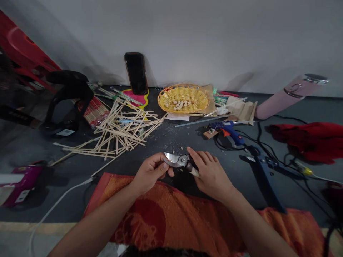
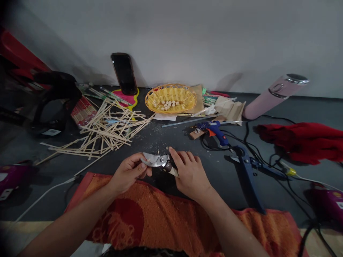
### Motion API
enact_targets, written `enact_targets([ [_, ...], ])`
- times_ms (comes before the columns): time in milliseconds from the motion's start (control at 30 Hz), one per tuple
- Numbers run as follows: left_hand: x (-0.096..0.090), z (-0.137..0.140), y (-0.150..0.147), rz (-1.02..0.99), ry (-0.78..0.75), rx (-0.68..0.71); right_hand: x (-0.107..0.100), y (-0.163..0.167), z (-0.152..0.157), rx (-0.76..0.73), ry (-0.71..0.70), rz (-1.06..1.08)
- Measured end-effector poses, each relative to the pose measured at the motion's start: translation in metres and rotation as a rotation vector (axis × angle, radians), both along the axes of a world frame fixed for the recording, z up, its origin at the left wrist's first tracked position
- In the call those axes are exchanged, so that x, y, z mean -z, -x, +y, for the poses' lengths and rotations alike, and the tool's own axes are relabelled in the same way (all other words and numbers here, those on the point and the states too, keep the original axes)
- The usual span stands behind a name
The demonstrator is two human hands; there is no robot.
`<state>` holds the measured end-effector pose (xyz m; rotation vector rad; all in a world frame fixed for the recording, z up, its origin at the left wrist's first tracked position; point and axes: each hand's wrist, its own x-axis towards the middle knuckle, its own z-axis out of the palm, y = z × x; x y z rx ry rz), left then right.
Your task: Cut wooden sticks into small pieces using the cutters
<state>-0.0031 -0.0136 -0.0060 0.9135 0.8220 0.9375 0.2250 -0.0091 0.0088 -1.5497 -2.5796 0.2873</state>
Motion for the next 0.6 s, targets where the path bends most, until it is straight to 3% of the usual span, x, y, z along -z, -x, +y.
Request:
enact_targets([
  [400,-0.0034,-0.0007,0.0019,0.214,-0.057,-0.061,0.004,0.008,-0.0057,0.033,-0.036,-0.006],
  [600,-0.0012,-0.0018,0.0023,0.205,-0.043,-0.082,0.0069,0.01,-0.0055,0.049,0.0,0.018],
])
